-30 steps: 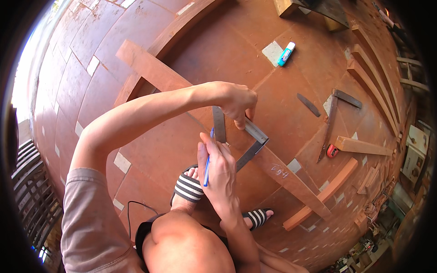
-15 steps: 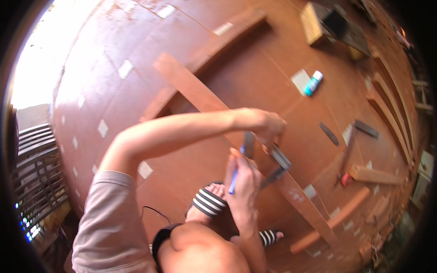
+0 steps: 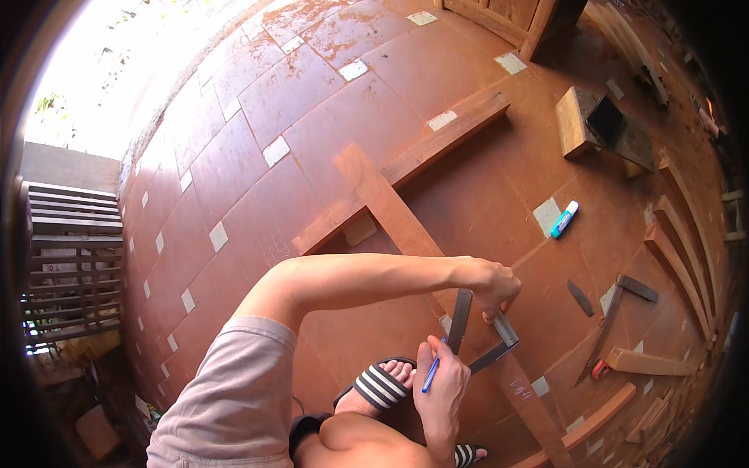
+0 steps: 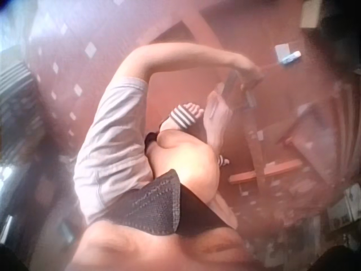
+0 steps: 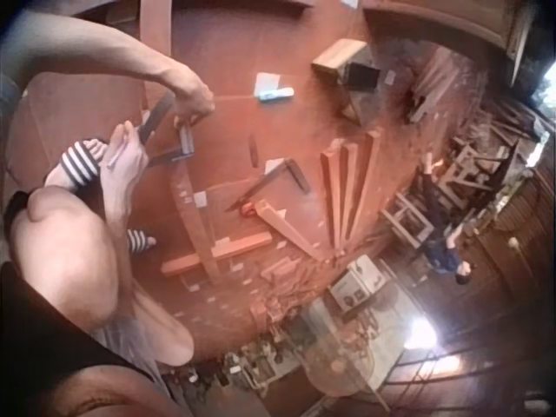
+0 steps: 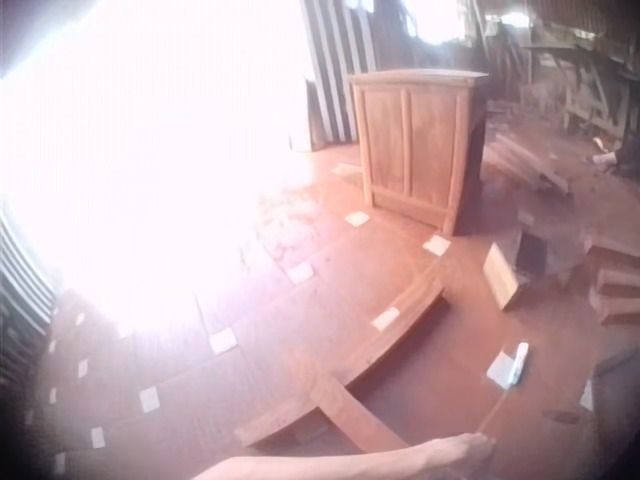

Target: The person measures and marks wooden planks using a set square and a pen. They draw lines and write labels on the wood, then use a marker to highlight specific sections before stacking the pieces.

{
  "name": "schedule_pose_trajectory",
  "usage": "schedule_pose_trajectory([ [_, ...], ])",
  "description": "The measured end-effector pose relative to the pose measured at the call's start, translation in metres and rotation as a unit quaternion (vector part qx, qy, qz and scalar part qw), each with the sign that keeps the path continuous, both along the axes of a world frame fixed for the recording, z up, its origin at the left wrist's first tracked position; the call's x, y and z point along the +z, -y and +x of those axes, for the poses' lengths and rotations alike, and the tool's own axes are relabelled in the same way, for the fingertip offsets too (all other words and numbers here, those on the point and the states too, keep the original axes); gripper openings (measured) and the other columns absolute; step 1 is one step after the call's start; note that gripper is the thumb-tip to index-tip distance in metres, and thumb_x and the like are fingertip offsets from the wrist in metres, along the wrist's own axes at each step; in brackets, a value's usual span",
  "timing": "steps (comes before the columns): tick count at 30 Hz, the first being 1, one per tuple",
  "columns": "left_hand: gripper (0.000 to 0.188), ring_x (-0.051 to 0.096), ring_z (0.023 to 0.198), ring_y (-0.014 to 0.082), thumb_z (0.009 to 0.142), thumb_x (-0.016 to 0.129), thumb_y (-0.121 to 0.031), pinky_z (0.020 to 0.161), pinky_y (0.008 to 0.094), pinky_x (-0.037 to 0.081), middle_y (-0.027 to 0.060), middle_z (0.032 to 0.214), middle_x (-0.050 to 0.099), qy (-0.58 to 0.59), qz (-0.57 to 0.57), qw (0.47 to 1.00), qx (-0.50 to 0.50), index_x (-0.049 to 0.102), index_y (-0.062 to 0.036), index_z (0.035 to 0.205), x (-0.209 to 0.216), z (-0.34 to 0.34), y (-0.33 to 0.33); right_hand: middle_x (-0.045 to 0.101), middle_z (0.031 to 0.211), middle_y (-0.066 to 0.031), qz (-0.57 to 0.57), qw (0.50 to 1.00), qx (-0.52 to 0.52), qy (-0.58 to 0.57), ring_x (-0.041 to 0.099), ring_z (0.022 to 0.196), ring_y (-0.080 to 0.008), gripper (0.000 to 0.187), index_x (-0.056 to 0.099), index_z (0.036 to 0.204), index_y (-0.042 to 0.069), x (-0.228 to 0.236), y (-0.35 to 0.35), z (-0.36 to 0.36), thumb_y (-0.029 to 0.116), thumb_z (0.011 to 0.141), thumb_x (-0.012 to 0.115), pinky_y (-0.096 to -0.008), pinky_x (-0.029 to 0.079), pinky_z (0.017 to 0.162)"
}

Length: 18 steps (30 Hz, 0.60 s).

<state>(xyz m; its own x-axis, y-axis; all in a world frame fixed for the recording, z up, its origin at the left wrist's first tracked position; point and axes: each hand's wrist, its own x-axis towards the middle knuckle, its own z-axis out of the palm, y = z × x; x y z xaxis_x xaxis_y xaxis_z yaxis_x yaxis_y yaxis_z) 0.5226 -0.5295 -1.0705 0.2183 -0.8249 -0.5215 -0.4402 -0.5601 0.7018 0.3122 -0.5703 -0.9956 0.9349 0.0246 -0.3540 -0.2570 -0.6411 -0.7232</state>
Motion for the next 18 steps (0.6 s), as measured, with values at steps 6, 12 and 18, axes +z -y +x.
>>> schedule_pose_trajectory([
  [6,0.031,0.065,0.077,0.0209,0.094,0.076,-0.030,0.071,0.0421,0.054,0.0106,0.084,0.073,0.000,-0.086,0.954,0.287,0.081,-0.0058,0.113,0.046,0.041,-0.125,0.078,0.088,-0.0217,0.089,0.987,0.132,0.001,0.079,0.080,-0.0332,0.028,0.076,0.118,-0.004,0.032,0.029,-0.003,0.020,0.107,0.066,-0.0399,0.060,0.075],
  [12,0.025,0.050,0.062,0.0039,0.105,0.071,-0.024,0.055,0.0259,0.042,-0.0071,0.073,0.057,0.100,-0.183,0.692,0.691,0.073,-0.0048,0.089,0.014,0.063,-0.329,0.079,0.088,-0.0189,0.075,0.988,0.127,-0.041,0.079,0.081,-0.0363,0.023,0.070,0.127,-0.001,0.063,0.081,0.008,0.011,0.109,0.059,-0.0427,0.060,0.073],
  [18,0.035,0.056,0.066,0.0131,0.094,0.079,-0.032,0.062,0.0381,0.048,0.0059,0.073,0.064,0.186,0.003,0.533,0.825,0.071,0.0017,0.087,-0.103,0.029,-0.504,0.076,0.090,-0.0241,-0.096,0.981,0.163,-0.049,0.075,0.086,-0.0436,0.027,0.072,0.123,-0.001,0.078,0.140,0.002,0.017,0.103,0.070,-0.0515,0.059,0.079],
])
